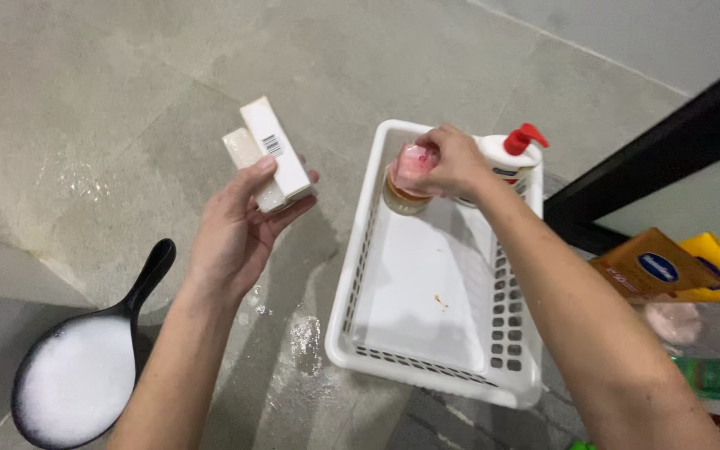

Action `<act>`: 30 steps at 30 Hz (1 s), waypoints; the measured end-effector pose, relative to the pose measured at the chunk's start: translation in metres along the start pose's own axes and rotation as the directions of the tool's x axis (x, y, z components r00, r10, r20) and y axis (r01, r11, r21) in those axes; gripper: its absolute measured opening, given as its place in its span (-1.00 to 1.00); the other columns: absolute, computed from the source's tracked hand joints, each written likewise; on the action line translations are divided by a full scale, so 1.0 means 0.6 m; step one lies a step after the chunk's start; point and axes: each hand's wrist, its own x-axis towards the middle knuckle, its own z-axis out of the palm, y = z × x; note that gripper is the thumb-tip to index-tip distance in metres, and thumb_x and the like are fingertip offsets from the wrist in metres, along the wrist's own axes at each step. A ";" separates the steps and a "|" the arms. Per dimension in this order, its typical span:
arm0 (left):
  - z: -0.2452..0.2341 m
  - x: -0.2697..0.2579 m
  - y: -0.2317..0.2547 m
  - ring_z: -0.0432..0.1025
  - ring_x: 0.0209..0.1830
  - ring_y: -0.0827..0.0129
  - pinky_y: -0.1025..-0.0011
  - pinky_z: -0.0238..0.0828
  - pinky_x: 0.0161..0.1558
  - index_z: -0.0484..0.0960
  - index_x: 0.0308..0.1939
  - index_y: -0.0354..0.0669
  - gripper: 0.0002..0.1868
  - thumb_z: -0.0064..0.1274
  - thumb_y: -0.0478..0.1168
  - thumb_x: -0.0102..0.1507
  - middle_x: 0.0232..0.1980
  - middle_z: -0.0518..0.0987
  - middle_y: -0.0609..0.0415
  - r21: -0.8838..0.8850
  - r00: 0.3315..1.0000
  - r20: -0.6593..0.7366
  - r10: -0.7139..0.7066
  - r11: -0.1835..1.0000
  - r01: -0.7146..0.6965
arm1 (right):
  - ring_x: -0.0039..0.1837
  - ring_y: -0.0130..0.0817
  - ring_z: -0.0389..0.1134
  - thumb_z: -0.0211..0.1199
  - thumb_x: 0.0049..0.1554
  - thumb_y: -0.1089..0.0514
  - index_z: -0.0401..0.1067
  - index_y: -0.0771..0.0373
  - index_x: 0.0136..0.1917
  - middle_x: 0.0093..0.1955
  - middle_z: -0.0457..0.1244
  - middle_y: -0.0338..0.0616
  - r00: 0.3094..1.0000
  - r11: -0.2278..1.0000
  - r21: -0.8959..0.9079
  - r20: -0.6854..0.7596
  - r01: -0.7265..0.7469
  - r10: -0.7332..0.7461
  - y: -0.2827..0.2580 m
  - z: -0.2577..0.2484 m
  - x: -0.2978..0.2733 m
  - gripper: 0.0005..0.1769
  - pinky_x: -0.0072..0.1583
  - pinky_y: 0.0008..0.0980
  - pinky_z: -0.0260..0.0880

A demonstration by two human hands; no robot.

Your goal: The person wipes various skincare bottles and tubes with a green cloth and places them into a white plastic basket. The items include pump bottles, tubes, and small jars, which are handled one by one and arranged inside the basket.

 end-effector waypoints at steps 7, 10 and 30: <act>-0.009 0.017 -0.003 0.58 0.15 0.13 0.24 0.55 0.15 0.15 0.39 -0.64 -0.30 -0.06 -0.10 0.36 0.12 0.56 -0.33 -0.028 0.997 0.070 0.024 0.999 -0.022 | 0.23 -0.11 0.37 0.62 -0.25 -0.14 0.46 0.32 0.24 0.19 0.29 -0.02 0.991 0.993 -0.004 0.069 -0.117 0.117 -0.011 0.007 0.017 -0.12 0.25 -0.22 0.43; -0.016 0.018 -0.004 0.59 0.15 0.12 0.22 0.55 0.15 0.12 0.39 -0.62 -0.29 -0.07 -0.10 0.36 0.12 0.55 -0.33 -0.010 0.998 0.062 0.024 1.000 -0.024 | 0.23 -0.02 0.31 0.63 -0.27 -0.06 0.43 0.35 0.28 0.22 0.22 0.10 0.997 0.998 -0.062 0.069 -0.021 0.025 0.001 0.012 0.032 -0.09 0.23 -0.16 0.39; -0.059 0.015 0.034 0.56 0.18 0.09 0.17 0.54 0.17 0.08 0.42 -0.62 -0.22 -0.03 -0.04 0.35 0.17 0.50 -0.32 0.026 0.992 0.091 0.090 0.995 -0.093 | -0.27 -0.28 0.46 0.53 -0.08 0.26 0.55 0.37 -0.34 -0.30 0.40 0.03 0.860 0.846 0.183 -0.011 -0.500 0.510 -0.038 0.086 0.228 -0.82 -0.22 -0.26 0.47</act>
